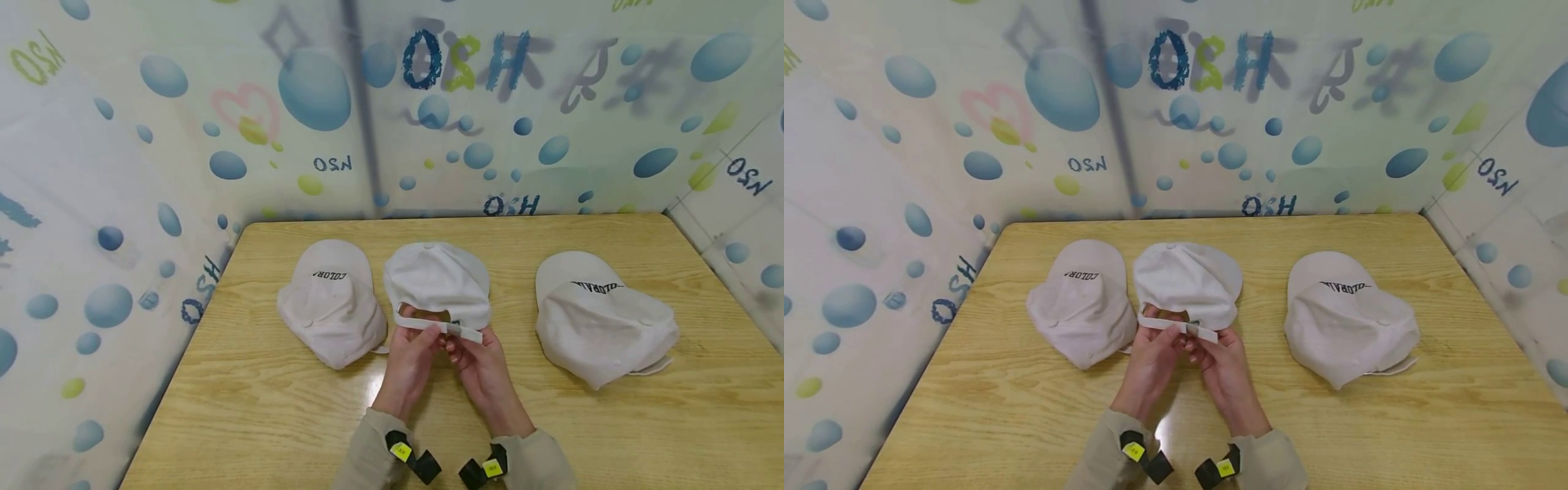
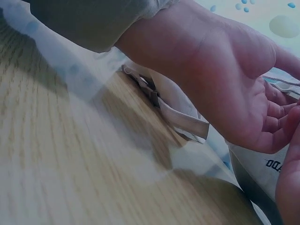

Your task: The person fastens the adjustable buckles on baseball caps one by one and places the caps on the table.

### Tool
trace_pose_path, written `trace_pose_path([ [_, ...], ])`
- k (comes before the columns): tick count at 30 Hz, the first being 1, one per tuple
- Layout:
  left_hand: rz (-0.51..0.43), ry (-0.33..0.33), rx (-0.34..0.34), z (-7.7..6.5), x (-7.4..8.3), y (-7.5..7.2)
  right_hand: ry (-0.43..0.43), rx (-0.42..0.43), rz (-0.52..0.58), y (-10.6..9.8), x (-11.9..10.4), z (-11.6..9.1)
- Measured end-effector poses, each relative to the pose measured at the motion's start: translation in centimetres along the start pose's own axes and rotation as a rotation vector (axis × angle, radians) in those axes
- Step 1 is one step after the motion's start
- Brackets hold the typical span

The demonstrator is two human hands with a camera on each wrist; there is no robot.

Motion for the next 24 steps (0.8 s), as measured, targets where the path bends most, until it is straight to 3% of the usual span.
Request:
trace_pose_path([
  [11,-0.052,-0.047,0.132,-0.1,0.2,-1.0,-0.073,-0.024,0.112,-0.1,-0.5,-0.1],
  [24,-0.045,-0.042,0.149,0.0,0.2,-1.1,-0.043,-0.015,0.134,-0.3,-0.3,-0.1],
])
Point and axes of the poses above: each hand's wrist, its own z-axis towards the middle knuckle, its own y-axis out of the palm, x = y × z, the point moved 6 cm from there along z, towards the middle knuckle, and after that the axes turned 12 degrees about -z, right-handed, at the moved point
